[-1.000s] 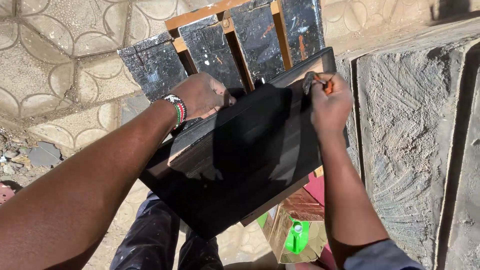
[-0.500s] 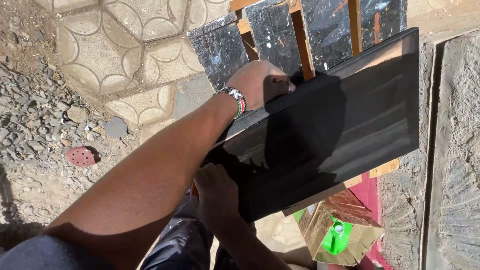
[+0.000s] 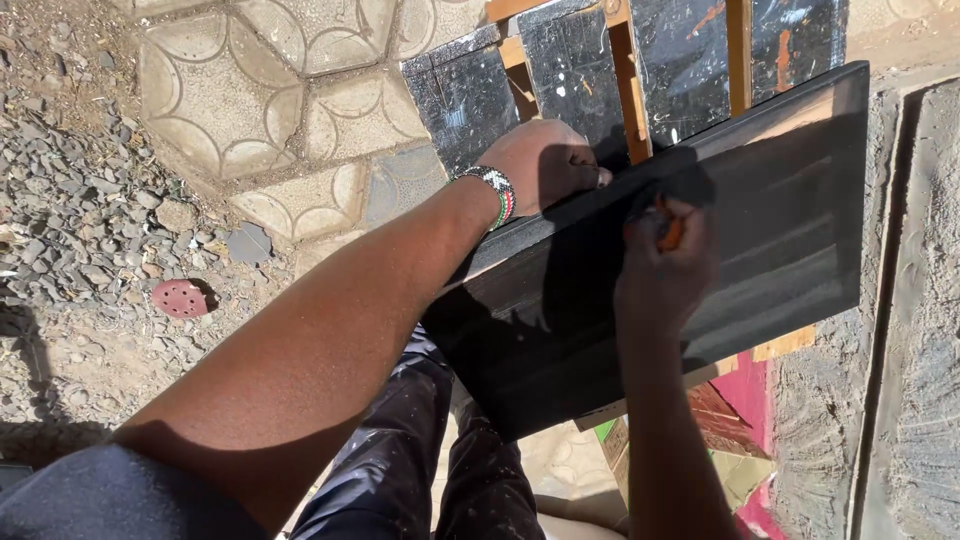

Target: The person paints a rectangular wooden board black using a sponge. They repeatedly dip the sponge into a paint container and apply the paint to the board's edges and surface, turning the board over to cover all sides.

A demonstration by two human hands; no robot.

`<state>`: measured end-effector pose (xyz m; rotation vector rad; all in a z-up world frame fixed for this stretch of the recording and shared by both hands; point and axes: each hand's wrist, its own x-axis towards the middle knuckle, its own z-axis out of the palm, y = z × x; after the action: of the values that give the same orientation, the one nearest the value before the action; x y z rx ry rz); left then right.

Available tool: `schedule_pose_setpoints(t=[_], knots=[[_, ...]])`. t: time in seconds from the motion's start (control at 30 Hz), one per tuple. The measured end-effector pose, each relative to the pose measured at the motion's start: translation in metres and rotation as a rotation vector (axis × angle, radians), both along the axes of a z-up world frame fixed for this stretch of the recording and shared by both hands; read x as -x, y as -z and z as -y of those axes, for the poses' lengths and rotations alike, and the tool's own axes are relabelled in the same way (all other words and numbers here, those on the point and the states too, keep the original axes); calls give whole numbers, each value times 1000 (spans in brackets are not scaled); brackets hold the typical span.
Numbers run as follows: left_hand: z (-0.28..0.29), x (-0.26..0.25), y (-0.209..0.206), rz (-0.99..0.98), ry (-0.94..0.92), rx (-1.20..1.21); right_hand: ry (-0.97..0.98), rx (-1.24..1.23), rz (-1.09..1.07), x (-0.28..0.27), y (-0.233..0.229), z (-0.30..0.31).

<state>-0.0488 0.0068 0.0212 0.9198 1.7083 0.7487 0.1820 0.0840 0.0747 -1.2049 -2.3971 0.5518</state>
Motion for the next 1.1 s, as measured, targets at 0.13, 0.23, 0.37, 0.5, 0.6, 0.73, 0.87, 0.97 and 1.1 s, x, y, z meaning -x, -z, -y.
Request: schedule_pose_setpoints(t=[0.13,0.23,0.37,0.5,0.6,0.73,0.87,0.97,1.1], knots=[[-5,3,-11,-34,66,11,-471,323,126,1,-17,253],[-3,5,-12,-54,52,40,-664,410,78,7,-20,245],[-3,-1,-16,-38,43,86,-541,-140,9,16,-4,44],[-5,4,-19,22,5,147,-260,-288,24,-23,13,-256],[-5,1,-14,11,-29,162,19,154,-146,-51,41,-405],[0,-1,-19,19,24,148,-92,349,-266,-28,10,-212],[-1,9,-7,-15,-1,-12,-170,47,-238,36,21,69],[6,-4,-5,-2,-1,7,-470,73,-69,19,-4,223],[5,-1,-8,12,0,-8,-701,111,138,17,-22,179]])
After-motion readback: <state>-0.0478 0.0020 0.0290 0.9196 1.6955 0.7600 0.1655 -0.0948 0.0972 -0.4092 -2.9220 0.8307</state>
